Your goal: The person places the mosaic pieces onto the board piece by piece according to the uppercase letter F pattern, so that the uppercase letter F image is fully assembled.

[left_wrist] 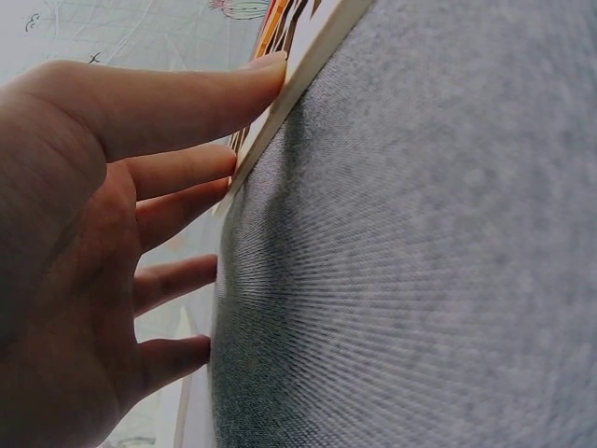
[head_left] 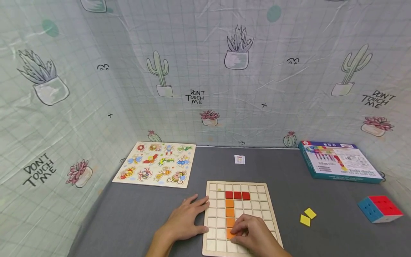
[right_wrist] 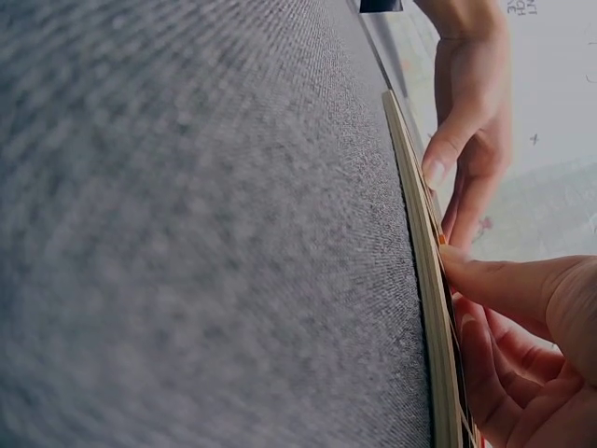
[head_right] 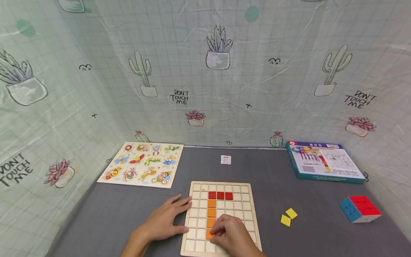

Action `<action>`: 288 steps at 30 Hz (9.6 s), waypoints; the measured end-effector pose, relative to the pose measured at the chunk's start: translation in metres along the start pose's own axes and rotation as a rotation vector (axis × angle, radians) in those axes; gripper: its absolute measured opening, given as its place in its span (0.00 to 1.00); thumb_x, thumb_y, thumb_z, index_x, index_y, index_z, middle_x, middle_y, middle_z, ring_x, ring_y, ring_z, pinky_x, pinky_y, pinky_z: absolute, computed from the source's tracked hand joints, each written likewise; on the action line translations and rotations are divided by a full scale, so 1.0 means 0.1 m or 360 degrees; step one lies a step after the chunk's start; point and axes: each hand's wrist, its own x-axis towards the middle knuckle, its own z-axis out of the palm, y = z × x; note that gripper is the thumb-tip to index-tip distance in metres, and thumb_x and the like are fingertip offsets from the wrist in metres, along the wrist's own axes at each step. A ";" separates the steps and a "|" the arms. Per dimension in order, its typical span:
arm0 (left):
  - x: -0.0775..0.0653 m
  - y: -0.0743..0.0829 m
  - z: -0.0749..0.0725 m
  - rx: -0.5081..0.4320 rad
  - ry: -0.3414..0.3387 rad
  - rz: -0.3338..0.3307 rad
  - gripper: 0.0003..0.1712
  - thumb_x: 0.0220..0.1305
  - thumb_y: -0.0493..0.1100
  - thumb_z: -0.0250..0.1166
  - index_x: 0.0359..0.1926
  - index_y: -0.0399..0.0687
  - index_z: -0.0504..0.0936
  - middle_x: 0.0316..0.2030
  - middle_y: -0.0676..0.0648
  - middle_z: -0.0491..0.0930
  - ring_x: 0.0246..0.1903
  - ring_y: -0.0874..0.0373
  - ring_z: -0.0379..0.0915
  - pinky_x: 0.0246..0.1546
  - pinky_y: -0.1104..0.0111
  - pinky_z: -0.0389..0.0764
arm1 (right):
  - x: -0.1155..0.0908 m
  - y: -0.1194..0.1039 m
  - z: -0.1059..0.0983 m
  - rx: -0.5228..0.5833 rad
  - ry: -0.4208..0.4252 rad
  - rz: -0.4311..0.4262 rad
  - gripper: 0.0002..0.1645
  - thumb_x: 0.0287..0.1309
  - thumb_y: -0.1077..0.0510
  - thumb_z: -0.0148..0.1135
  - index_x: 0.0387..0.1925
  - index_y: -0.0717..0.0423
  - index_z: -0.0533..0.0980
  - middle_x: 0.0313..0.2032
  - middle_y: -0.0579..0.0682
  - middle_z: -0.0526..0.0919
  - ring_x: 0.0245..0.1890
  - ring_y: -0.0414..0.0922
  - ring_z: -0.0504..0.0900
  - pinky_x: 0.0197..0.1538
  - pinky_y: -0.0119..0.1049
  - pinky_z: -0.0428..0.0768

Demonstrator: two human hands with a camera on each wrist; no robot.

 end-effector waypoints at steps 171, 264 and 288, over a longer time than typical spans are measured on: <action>-0.02 0.02 -0.02 -0.0001 0.0006 0.0038 0.42 0.55 0.58 0.75 0.70 0.55 0.76 0.75 0.56 0.69 0.76 0.45 0.61 0.67 0.37 0.71 | 0.27 0.10 -0.27 -0.0401 0.0201 0.0178 0.11 0.40 0.64 0.82 0.29 0.52 0.89 0.30 0.43 0.89 0.25 0.25 0.76 0.30 0.23 0.79; -0.01 0.00 -0.01 -0.0031 -0.0020 0.0018 0.42 0.57 0.60 0.74 0.71 0.58 0.75 0.75 0.57 0.67 0.77 0.45 0.60 0.61 0.36 0.74 | -0.61 0.77 -1.59 -0.0736 0.0228 0.1009 0.15 0.53 0.52 0.77 0.41 0.54 0.88 0.42 0.59 0.89 0.36 0.46 0.84 0.40 0.45 0.84; 0.00 -0.01 0.00 -0.0030 -0.0009 0.0028 0.42 0.56 0.59 0.75 0.71 0.58 0.75 0.75 0.57 0.68 0.76 0.45 0.60 0.62 0.36 0.74 | -0.23 0.46 -1.21 -0.0578 0.0383 0.0693 0.12 0.51 0.59 0.78 0.40 0.50 0.89 0.45 0.52 0.91 0.31 0.25 0.83 0.35 0.23 0.81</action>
